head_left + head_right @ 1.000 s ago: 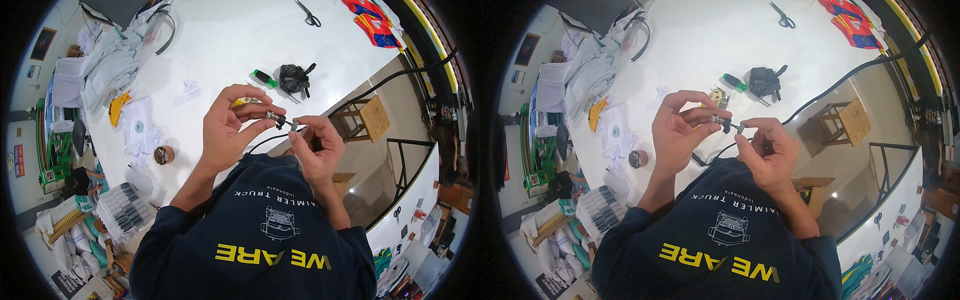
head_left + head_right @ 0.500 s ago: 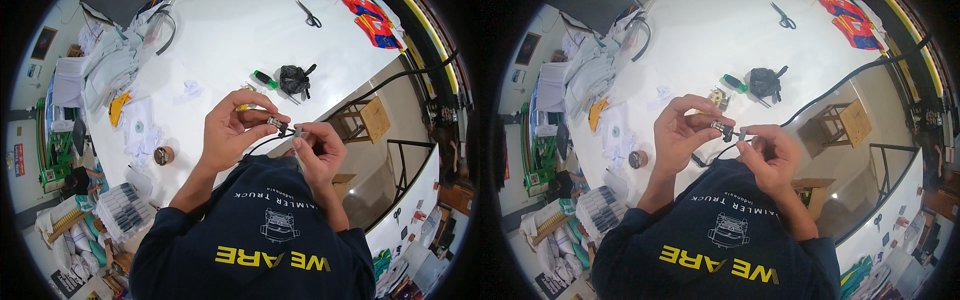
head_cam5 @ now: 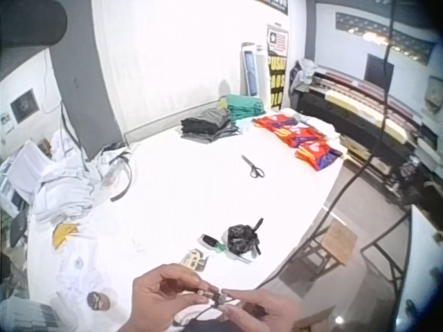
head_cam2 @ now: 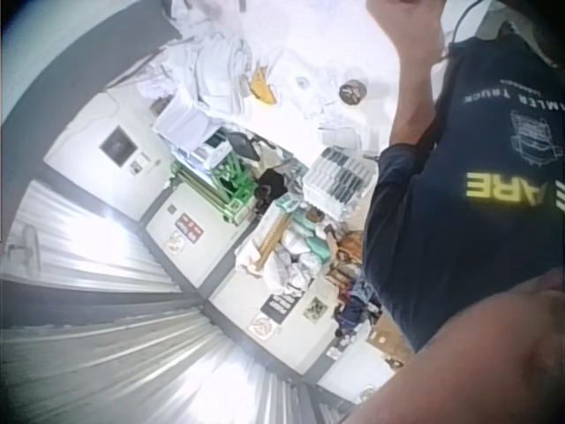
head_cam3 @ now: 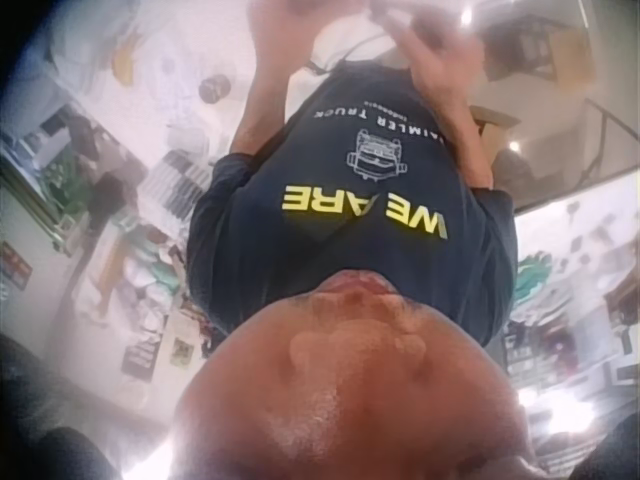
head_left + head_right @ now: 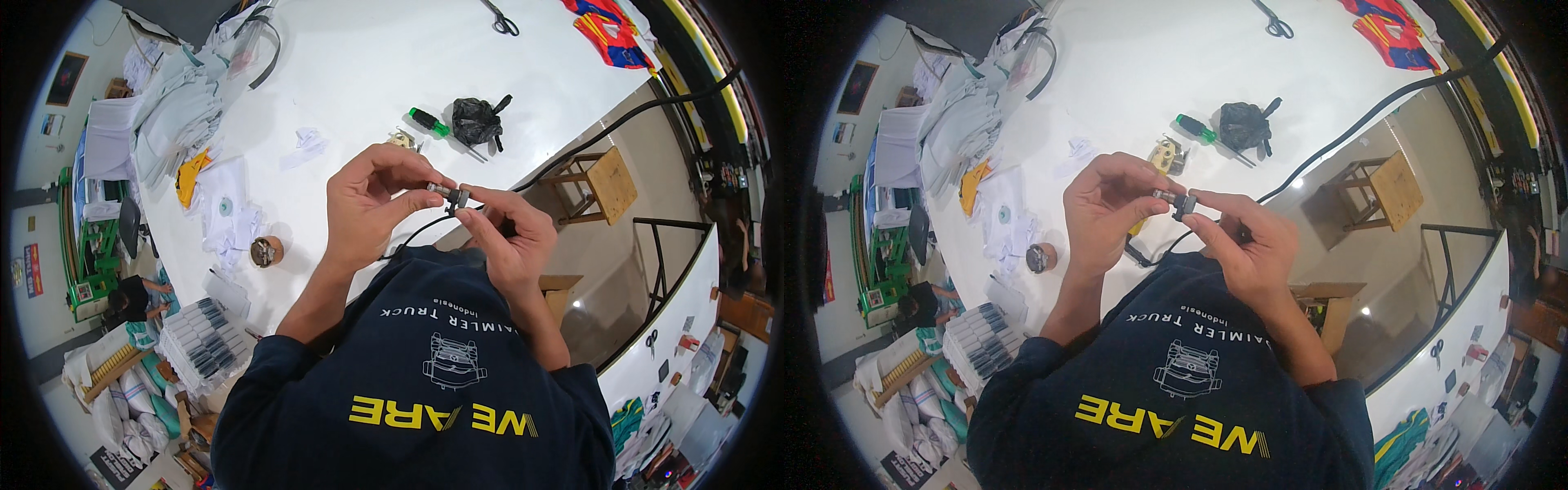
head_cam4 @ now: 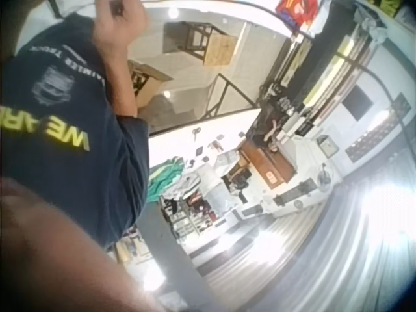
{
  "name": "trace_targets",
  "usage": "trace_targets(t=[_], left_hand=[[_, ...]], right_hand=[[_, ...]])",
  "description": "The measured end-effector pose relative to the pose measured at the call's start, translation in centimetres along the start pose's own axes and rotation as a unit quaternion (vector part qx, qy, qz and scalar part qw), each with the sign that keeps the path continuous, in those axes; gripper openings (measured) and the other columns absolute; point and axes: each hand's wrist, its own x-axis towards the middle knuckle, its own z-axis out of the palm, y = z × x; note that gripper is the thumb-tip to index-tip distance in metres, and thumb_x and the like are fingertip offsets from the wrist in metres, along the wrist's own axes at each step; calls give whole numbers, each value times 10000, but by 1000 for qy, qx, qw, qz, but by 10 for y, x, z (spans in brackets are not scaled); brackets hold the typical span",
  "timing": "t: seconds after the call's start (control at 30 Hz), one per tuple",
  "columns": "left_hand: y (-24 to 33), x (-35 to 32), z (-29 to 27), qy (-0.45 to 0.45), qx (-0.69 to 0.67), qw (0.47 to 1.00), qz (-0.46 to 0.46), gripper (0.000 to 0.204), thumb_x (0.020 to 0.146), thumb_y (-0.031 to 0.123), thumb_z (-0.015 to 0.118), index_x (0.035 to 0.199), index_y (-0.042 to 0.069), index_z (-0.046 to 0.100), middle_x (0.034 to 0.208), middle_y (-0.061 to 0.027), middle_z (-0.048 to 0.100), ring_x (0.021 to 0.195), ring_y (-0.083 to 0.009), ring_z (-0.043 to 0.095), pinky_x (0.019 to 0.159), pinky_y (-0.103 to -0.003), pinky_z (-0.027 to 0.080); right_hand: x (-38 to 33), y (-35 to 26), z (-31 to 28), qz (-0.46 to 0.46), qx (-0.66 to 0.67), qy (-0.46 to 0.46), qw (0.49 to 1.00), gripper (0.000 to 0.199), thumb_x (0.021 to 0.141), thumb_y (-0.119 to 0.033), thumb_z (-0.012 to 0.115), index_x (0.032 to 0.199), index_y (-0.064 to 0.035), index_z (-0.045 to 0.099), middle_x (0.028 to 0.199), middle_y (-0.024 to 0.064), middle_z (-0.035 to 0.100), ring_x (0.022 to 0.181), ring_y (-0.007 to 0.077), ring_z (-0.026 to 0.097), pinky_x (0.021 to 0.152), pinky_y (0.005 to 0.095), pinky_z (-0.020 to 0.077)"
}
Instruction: The person retrieves components from a cardboard box on the floor and then assembles small metal cutter parts, including a circular blade and a bracket, by hand at a table.
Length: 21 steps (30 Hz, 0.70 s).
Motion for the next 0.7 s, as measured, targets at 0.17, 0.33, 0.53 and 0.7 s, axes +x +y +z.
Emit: trace_targets(t=[0.17, 0.33, 0.53, 0.7], left_hand=[[3, -1, 0, -2, 34, 999, 0, 334, 786, -173, 770, 1074, -56, 648, 1043, -168, 704, 923, -218, 724, 834, -323, 619], [3, 0, -8, -25, 50, 998, -13, 325, 775, -179, 775, 1056, -63, 659, 1041, -165, 700, 953, -219, 719, 851, -331, 618], [1, 0, -9, -23, 60, 998, 20, 336, 776, -184, 773, 1069, -63, 660, 1055, -163, 685, 970, -216, 714, 867, -339, 617], [-1, 0, -8, -29, 58, 998, 13, 344, 777, -181, 779, 1075, -55, 662, 1054, -158, 683, 972, -209, 708, 881, -342, 613]], right_hand=[[2, 2, -2, 120, 74, -33, 989, 166, 906, -110, 818, 1008, 8, 760, 663, -27, 609, 563, 26, 517, 492, 201, 385], [0, 11, -3, 107, 86, -69, 988, 176, 919, -128, 811, 1019, 2, 749, 654, -70, 540, 564, 6, 455, 496, 198, 358], [2, 8, 2, 177, 154, -61, 970, 179, 942, -125, 782, 1064, -5, 731, 672, -83, 498, 578, 3, 402, 495, 201, 320], [2, 16, -2, 191, 252, -82, 945, 201, 1005, -163, 697, 1125, -2, 703, 714, -68, 508, 612, 8, 410, 505, 206, 309]])
